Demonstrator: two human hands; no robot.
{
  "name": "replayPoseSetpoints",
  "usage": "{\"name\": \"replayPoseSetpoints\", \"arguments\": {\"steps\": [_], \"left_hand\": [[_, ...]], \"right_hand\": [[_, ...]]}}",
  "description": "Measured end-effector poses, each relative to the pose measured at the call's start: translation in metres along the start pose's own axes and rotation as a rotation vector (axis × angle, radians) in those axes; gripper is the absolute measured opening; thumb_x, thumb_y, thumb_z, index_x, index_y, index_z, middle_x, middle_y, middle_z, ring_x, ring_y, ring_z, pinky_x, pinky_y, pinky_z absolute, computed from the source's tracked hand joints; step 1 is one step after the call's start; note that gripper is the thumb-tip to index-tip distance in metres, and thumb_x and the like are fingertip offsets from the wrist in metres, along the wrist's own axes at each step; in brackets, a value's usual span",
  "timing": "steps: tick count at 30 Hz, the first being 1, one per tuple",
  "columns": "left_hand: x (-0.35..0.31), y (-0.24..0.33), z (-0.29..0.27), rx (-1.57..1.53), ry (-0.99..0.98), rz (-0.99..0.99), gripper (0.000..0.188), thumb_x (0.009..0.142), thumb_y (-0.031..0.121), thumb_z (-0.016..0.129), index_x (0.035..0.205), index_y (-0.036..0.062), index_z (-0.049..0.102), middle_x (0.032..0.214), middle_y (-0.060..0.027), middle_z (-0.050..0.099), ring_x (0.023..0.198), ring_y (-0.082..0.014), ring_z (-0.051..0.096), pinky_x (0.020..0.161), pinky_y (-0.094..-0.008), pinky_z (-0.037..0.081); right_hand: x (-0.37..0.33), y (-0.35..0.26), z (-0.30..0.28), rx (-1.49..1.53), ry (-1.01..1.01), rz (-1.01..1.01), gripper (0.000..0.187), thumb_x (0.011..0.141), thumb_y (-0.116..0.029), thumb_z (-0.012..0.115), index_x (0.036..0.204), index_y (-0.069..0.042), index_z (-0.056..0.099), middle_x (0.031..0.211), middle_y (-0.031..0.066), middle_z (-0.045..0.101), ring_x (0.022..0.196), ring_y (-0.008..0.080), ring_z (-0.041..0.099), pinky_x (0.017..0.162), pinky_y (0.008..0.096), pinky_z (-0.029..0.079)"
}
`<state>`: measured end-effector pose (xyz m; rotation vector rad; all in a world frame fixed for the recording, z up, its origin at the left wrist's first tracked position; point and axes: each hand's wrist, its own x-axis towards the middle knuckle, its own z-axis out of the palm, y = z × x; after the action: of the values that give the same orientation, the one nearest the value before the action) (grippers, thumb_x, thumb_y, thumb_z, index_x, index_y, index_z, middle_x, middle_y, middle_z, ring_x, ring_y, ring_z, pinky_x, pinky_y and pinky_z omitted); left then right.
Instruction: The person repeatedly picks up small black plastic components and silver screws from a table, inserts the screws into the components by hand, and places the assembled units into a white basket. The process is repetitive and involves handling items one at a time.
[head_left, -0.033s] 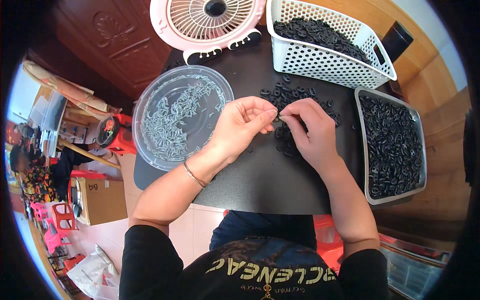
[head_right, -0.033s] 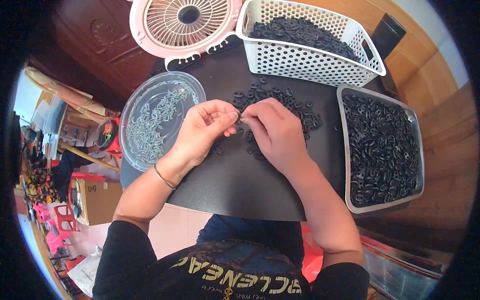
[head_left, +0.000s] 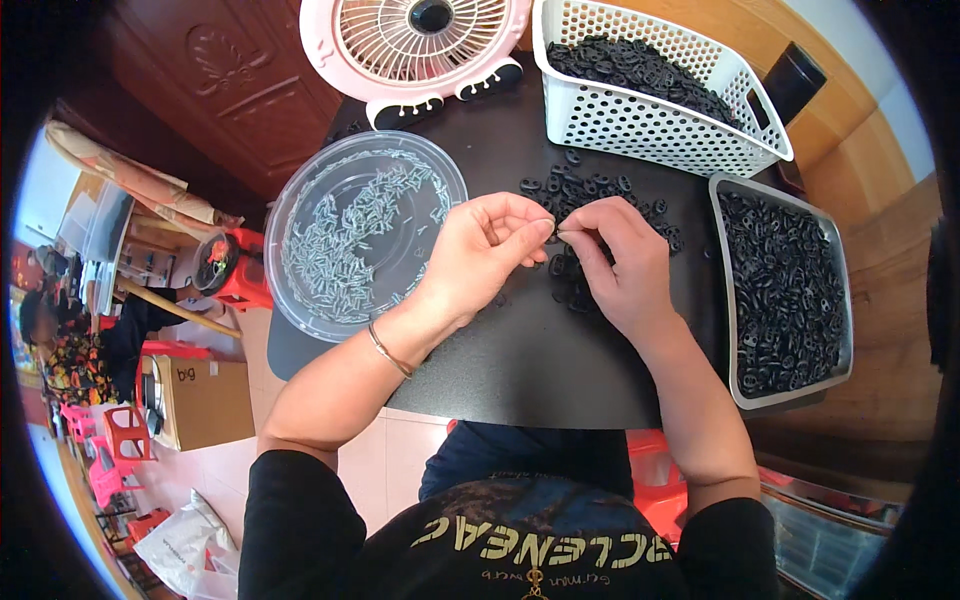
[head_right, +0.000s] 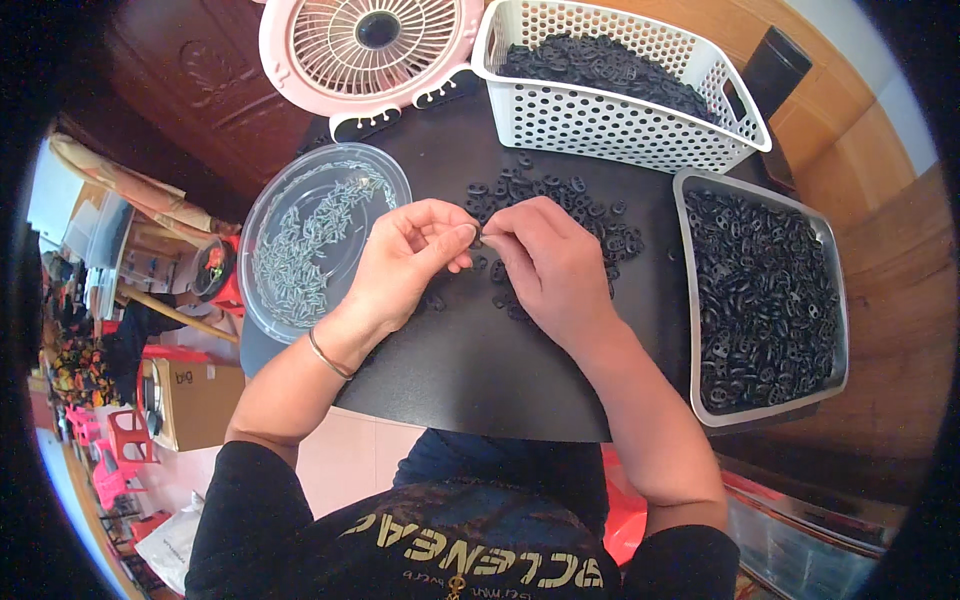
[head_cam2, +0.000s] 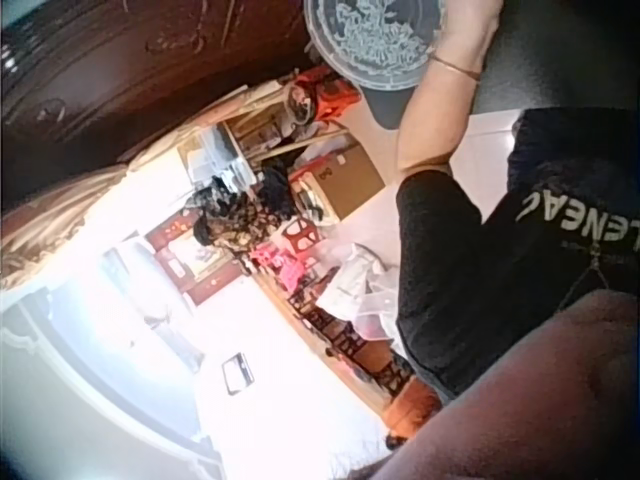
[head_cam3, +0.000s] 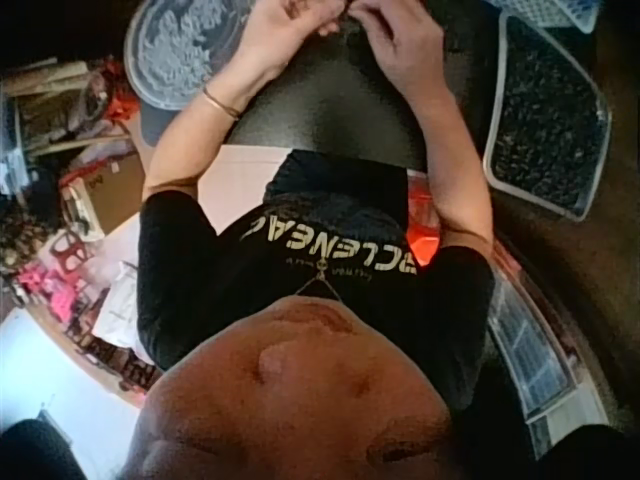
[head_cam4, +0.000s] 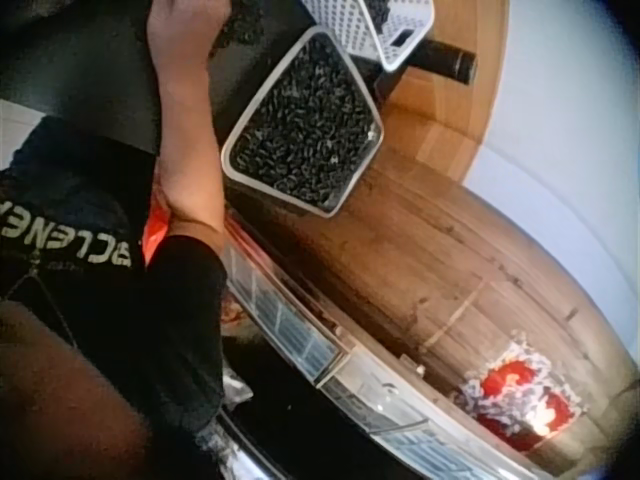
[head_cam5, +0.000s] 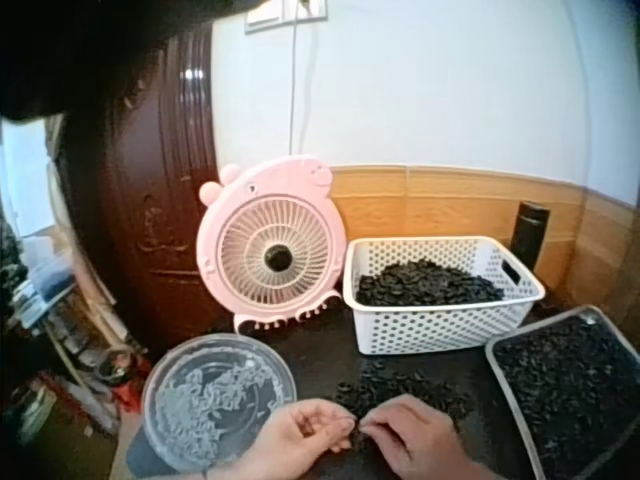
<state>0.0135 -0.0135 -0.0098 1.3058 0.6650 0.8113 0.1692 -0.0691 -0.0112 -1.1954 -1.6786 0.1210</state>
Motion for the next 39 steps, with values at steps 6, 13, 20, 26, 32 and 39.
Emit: {"name": "replayPoseSetpoints", "arguments": {"steps": [6,13,20,26,32,39], "left_hand": [[-0.002,0.001,0.002,0.495,0.057,0.450,0.008,0.080,0.004,0.059,0.087,0.0001,0.058,0.074,-0.0006,0.059,0.064,-0.0049,0.054,0.058,-0.0173,0.044],[-0.002,0.008,0.002,0.042,0.004,0.080,0.010,0.082,0.008,0.059,0.088,0.0004,0.058,0.073,-0.0010,0.058,0.064,-0.0054,0.054,0.058,-0.0178,0.044],[0.001,0.003,-0.001,-0.032,-0.019,0.009,0.012,0.082,0.009,0.058,0.089,-0.0009,0.057,0.075,-0.0023,0.059,0.064,-0.0066,0.055,0.060,-0.0183,0.045],[0.000,0.002,0.000,-0.027,-0.017,0.010,0.012,0.081,0.007,0.058,0.089,-0.0019,0.057,0.075,-0.0025,0.059,0.064,-0.0068,0.056,0.059,-0.0188,0.046],[-0.005,0.009,0.003,0.588,0.063,0.426,0.008,0.081,0.006,0.059,0.087,0.0006,0.058,0.074,-0.0011,0.058,0.064,-0.0060,0.054,0.058,-0.0187,0.045],[-0.003,0.012,0.001,0.138,0.033,0.129,0.011,0.080,0.007,0.060,0.087,-0.0012,0.057,0.074,-0.0015,0.059,0.062,-0.0061,0.054,0.057,-0.0188,0.045]], "right_hand": [[-0.004,-0.002,0.003,0.192,-0.056,0.269,0.007,0.075,-0.001,0.059,0.081,-0.001,0.056,0.074,0.0081,0.057,0.064,0.0159,0.057,0.057,0.0255,0.045],[0.000,0.001,-0.003,0.290,-0.075,0.281,0.010,0.076,-0.002,0.059,0.086,-0.001,0.058,0.075,0.0083,0.059,0.066,0.0137,0.058,0.060,0.0242,0.046],[0.003,0.000,-0.008,0.146,-0.105,0.160,0.015,0.074,-0.001,0.062,0.088,-0.002,0.058,0.078,0.0095,0.060,0.067,0.0166,0.059,0.062,0.0259,0.048],[0.000,0.001,-0.004,0.076,-0.065,0.097,0.013,0.073,0.000,0.061,0.085,-0.002,0.056,0.075,0.0101,0.058,0.065,0.0202,0.059,0.058,0.0284,0.046],[-0.005,-0.004,0.004,0.202,-0.074,0.279,0.007,0.077,-0.001,0.057,0.083,0.000,0.054,0.071,0.0085,0.057,0.063,0.0152,0.057,0.056,0.0258,0.044],[0.000,-0.008,0.000,0.445,-0.113,0.431,0.007,0.079,-0.002,0.056,0.086,0.000,0.054,0.071,0.0076,0.058,0.062,0.0124,0.056,0.058,0.0239,0.045]]}}
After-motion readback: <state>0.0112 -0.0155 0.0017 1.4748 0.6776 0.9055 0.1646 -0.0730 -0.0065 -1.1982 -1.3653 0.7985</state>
